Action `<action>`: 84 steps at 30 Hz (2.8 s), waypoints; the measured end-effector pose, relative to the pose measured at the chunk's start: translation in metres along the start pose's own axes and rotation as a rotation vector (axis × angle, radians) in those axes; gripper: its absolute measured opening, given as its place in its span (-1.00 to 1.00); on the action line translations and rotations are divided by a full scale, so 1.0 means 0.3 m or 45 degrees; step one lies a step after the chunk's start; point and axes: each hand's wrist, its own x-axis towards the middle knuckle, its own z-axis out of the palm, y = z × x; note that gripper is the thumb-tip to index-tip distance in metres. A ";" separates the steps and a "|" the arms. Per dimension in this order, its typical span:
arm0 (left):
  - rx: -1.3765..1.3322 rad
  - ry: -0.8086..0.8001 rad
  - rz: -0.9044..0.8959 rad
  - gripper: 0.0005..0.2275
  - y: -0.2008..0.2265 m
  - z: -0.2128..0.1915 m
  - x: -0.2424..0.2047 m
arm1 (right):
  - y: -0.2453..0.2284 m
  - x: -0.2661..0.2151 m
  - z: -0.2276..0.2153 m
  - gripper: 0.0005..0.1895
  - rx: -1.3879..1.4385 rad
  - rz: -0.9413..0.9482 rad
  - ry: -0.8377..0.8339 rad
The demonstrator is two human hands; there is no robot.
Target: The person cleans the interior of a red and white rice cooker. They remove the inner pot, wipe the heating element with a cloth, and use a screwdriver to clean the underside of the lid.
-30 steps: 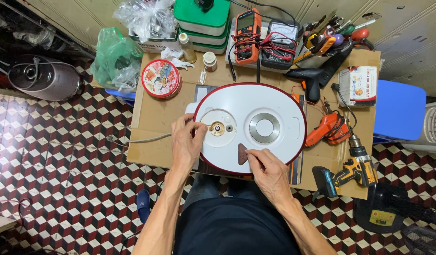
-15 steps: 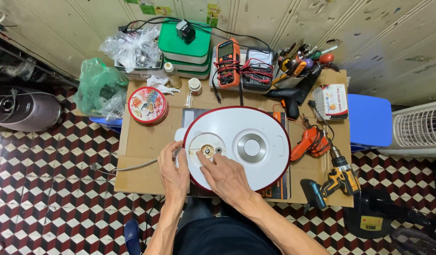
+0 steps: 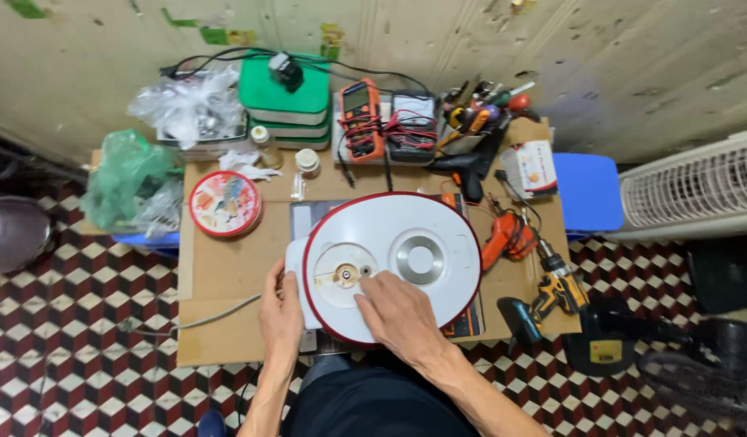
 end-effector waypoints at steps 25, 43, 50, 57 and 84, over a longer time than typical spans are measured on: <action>0.044 -0.088 0.051 -0.53 -0.006 0.017 0.015 | 0.461 -0.124 -0.091 -0.13 1.349 1.155 0.275; 0.171 0.010 -0.098 -0.49 -0.020 0.016 0.038 | 0.468 -0.162 0.012 0.12 0.945 1.027 0.374; 0.170 -0.010 0.042 -0.47 0.007 0.018 -0.004 | 0.380 -0.198 -0.011 -0.32 -0.115 0.417 0.217; 0.057 -0.058 -0.009 -0.48 0.014 0.023 -0.008 | 0.313 -0.242 0.028 -0.41 -0.139 0.317 0.216; 0.862 -0.440 1.130 -0.26 0.322 0.352 -0.166 | 0.375 -0.181 -0.004 0.04 0.676 0.885 0.396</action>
